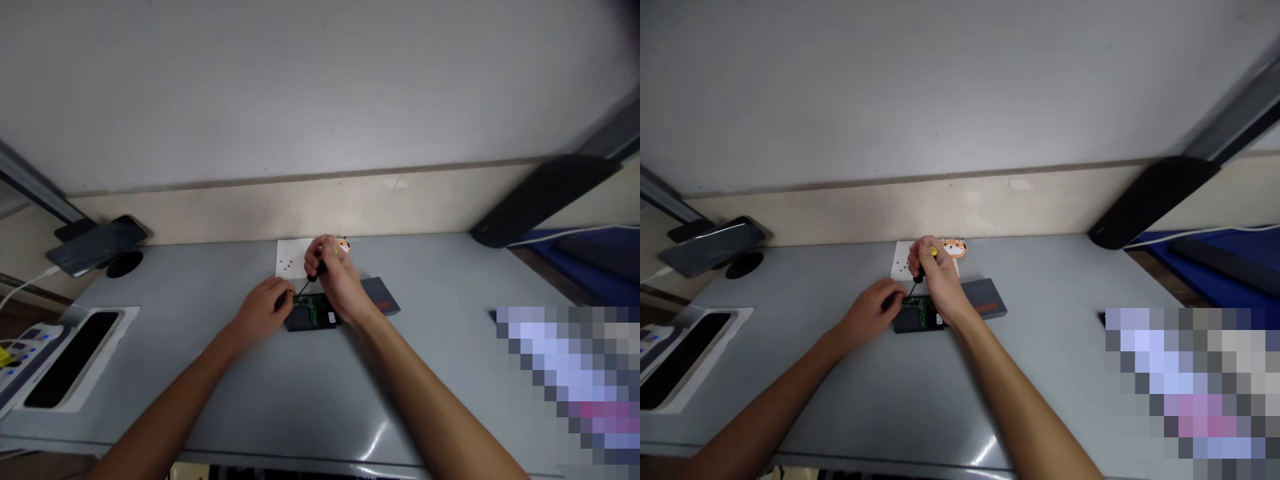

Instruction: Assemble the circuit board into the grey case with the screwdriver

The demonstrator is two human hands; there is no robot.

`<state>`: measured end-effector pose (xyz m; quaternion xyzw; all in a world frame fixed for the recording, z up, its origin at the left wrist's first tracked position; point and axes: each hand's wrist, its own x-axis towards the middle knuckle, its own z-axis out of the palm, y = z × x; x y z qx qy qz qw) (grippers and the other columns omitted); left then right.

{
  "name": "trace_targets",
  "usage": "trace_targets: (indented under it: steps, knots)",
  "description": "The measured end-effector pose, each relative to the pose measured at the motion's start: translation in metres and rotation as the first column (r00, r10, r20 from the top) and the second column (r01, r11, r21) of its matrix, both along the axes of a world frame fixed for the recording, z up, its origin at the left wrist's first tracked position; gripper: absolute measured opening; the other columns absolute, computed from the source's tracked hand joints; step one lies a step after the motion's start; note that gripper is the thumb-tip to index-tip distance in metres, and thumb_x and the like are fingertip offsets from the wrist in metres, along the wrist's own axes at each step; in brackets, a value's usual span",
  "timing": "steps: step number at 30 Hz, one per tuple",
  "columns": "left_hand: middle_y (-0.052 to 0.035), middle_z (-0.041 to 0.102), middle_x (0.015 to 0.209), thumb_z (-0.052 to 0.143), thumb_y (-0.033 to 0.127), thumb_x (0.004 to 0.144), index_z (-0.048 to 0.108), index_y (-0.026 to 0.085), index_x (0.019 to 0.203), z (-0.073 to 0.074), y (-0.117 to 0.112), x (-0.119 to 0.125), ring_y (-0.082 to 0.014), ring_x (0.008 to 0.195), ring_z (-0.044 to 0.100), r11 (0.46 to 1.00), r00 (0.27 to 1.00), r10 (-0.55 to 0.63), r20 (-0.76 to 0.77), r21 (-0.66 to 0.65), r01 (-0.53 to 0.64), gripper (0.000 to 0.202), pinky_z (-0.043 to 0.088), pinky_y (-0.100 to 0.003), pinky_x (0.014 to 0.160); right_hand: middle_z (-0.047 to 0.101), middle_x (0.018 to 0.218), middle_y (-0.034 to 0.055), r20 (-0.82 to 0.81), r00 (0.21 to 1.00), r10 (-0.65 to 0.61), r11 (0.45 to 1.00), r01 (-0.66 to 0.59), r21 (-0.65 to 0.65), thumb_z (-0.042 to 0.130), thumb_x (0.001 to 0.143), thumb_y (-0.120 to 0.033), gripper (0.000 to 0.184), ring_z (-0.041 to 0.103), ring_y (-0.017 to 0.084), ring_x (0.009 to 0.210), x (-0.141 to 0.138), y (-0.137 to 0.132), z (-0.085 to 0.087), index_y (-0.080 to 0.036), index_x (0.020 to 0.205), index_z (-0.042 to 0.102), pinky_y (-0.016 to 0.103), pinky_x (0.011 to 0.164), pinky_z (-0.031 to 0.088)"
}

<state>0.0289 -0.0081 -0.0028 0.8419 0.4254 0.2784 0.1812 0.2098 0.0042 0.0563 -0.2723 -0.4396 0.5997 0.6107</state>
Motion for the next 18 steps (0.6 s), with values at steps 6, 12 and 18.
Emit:
trace_targets:
  steps: [6, 12, 18]
  knots:
    - [-0.0021, 0.063, 0.088, 0.048, 0.016, 0.097, 0.063, 0.022, 0.09, 0.001, 0.0011, 0.0006, -0.0187, 0.088, 0.059, 0.999, 0.999, -0.036, -0.003, 0.018, 0.036, 0.017, 0.049, -0.033, 0.082, 0.058, 0.087, 0.0023, 0.076, 0.997, 0.017, 1.0, -0.018, 0.007, 0.058, 0.097, -0.048, 0.027, 0.054, 0.019, 0.084, 0.0008, -0.0063, 0.0056, -0.026, 0.09, 0.071, 0.033, 0.08, 0.043]
    - [-0.0025, 0.064, 0.092, 0.048, 0.018, 0.098, 0.064, 0.022, 0.092, -0.0007, 0.002, 0.0002, -0.0185, 0.091, 0.06, 0.999, 0.999, -0.038, 0.009, 0.014, 0.038, 0.017, 0.05, -0.034, 0.085, 0.057, 0.074, -0.002, 0.056, 0.998, 0.022, 1.0, -0.022, 0.0, 0.072, 0.088, -0.055, 0.036, 0.053, 0.016, 0.069, -0.0053, -0.0085, -0.0004, -0.025, 0.079, 0.052, 0.031, 0.069, 0.042]
    - [-0.0024, 0.064, 0.091, 0.048, 0.019, 0.098, 0.064, 0.022, 0.093, -0.0009, 0.0026, 0.0005, -0.0185, 0.09, 0.06, 0.999, 0.999, -0.035, 0.005, 0.016, 0.034, 0.018, 0.05, -0.034, 0.084, 0.052, 0.075, 0.0001, -0.007, 0.998, 0.066, 0.998, -0.066, -0.016, 0.051, 0.098, -0.061, 0.039, 0.048, 0.016, 0.068, -0.0025, -0.0078, 0.0046, -0.025, 0.095, 0.065, 0.033, 0.068, 0.042]
